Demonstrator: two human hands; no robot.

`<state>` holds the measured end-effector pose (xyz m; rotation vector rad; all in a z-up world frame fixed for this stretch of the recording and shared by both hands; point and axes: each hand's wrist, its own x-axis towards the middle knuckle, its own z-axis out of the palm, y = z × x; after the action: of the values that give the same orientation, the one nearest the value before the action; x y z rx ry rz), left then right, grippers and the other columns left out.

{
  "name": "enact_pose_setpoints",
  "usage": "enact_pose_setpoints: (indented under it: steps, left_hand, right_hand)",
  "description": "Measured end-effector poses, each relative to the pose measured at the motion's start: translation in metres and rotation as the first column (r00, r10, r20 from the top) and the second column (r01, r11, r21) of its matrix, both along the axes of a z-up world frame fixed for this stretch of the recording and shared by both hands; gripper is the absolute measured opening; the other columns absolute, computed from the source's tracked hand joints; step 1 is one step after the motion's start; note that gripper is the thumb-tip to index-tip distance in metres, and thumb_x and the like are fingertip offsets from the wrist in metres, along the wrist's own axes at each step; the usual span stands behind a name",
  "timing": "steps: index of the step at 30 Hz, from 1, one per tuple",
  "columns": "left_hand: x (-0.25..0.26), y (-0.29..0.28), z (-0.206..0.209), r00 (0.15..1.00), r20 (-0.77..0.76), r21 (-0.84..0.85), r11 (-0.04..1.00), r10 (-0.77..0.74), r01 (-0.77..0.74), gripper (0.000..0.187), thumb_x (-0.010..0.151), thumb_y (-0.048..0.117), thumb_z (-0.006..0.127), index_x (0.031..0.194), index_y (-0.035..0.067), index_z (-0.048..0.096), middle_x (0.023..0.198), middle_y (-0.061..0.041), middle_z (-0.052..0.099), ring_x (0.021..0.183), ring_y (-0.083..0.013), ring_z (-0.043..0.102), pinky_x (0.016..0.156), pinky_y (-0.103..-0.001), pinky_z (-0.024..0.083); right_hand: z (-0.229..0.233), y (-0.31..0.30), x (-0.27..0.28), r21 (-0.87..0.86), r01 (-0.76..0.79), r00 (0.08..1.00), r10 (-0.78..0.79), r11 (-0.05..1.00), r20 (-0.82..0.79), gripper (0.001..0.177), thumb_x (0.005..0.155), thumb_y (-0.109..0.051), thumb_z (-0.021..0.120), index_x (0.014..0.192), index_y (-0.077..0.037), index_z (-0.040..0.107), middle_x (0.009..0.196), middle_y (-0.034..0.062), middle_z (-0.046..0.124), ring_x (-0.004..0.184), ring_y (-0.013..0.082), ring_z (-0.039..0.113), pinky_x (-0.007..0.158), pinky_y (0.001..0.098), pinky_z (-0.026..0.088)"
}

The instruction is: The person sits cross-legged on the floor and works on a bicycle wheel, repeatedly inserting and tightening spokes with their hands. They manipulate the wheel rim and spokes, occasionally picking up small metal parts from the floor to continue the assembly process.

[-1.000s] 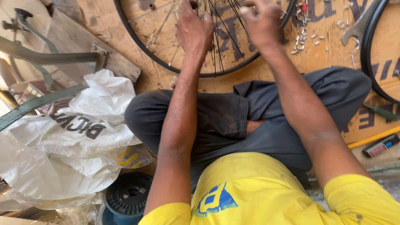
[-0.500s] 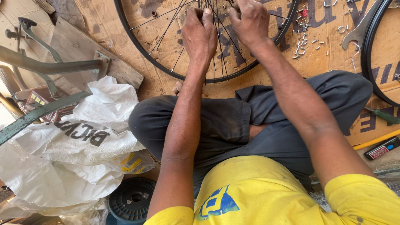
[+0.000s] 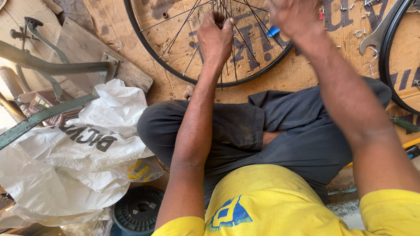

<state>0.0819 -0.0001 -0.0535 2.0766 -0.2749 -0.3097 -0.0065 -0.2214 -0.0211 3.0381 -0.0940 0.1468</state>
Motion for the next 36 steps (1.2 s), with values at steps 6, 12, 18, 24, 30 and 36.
enact_pose_setpoints:
  steps: [6, 12, 18, 24, 30, 36]
  left_hand:
    - [0.007, -0.001, 0.01, 0.762, -0.625, -0.457, 0.871, -0.17, -0.182, 0.016, 0.094, 0.014, 0.066, 0.103, 0.001, 0.068, 0.084, -0.013, 0.076, 0.054, -0.0199, 0.053, 0.047, -0.036, 0.045]
    - [0.011, 0.004, 0.012, 0.994, 0.096, 0.121, 0.99, 0.058, -0.069, 0.026, 0.092, 0.018, 0.077, 0.109, 0.002, 0.064, 0.102, -0.01, 0.07, 0.093, -0.0192, 0.069, 0.084, -0.037, 0.061]
    - [0.009, 0.002, 0.001, 0.985, 0.158, 0.192, 0.976, 0.074, -0.104, 0.054, 0.079, 0.021, 0.084, 0.121, 0.0, 0.058, 0.113, -0.016, 0.062, 0.1, -0.0261, 0.066, 0.081, -0.04, 0.058]
    - [0.012, -0.001, -0.037, 0.994, 0.06, 0.115, 0.99, -0.093, 0.086, 0.017, 0.093, 0.007, 0.062, 0.109, 0.007, 0.065, 0.102, -0.007, 0.073, 0.09, -0.0186, 0.074, 0.078, -0.038, 0.061]
    - [0.006, 0.002, -0.007, 0.996, 0.065, 0.201, 0.978, -0.066, 0.052, 0.011, 0.093, 0.015, 0.068, 0.099, 0.007, 0.065, 0.086, -0.008, 0.071, 0.077, -0.019, 0.069, 0.073, -0.042, 0.055]
    - [0.038, 0.028, 0.0, 0.987, 0.114, 0.591, 0.806, -0.113, 0.024, 0.014, 0.1, 0.007, 0.061, 0.114, 0.006, 0.06, 0.085, -0.004, 0.069, 0.064, -0.0142, 0.064, 0.047, -0.029, 0.048]
  right_hand:
    - [-0.036, 0.097, -0.039, 0.849, 0.527, 0.824, -0.217, -0.044, -0.523, 0.036, 0.088, -0.052, 0.077, 0.082, -0.019, 0.064, 0.071, -0.0068, 0.059, 0.06, 0.0067, 0.052, 0.051, 0.0247, 0.047]
    - [-0.016, 0.108, -0.058, 0.657, 0.268, 0.903, -0.055, -0.705, -0.427, 0.051, 0.085, -0.065, 0.076, 0.075, -0.019, 0.057, 0.064, -0.0061, 0.05, 0.057, 0.0077, 0.048, 0.05, 0.0232, 0.046]
    - [0.002, 0.091, -0.065, 0.537, 0.169, 0.956, 0.005, -0.827, -0.293, 0.031, 0.102, -0.033, 0.078, 0.085, -0.013, 0.061, 0.07, -0.0049, 0.051, 0.062, 0.0074, 0.047, 0.055, 0.0228, 0.045]
    - [-0.027, 0.124, -0.058, 0.825, 0.252, 0.872, -0.25, -0.505, -0.42, 0.012, 0.091, -0.019, 0.075, 0.097, -0.012, 0.066, 0.073, -0.0066, 0.06, 0.058, 0.0048, 0.052, 0.048, 0.0211, 0.046]
    - [-0.059, 0.157, -0.054, 0.961, 0.159, 0.919, -0.322, -0.224, -0.227, 0.04, 0.092, -0.039, 0.089, 0.1, -0.005, 0.07, 0.076, -0.0055, 0.057, 0.062, 0.0051, 0.048, 0.051, 0.0223, 0.042]
    - [-0.035, 0.136, -0.069, 0.427, 0.015, 0.958, -0.109, -0.904, -0.265, 0.052, 0.1, -0.058, 0.066, 0.1, -0.006, 0.07, 0.063, -0.0038, 0.052, 0.055, 0.0091, 0.047, 0.047, 0.0256, 0.045]
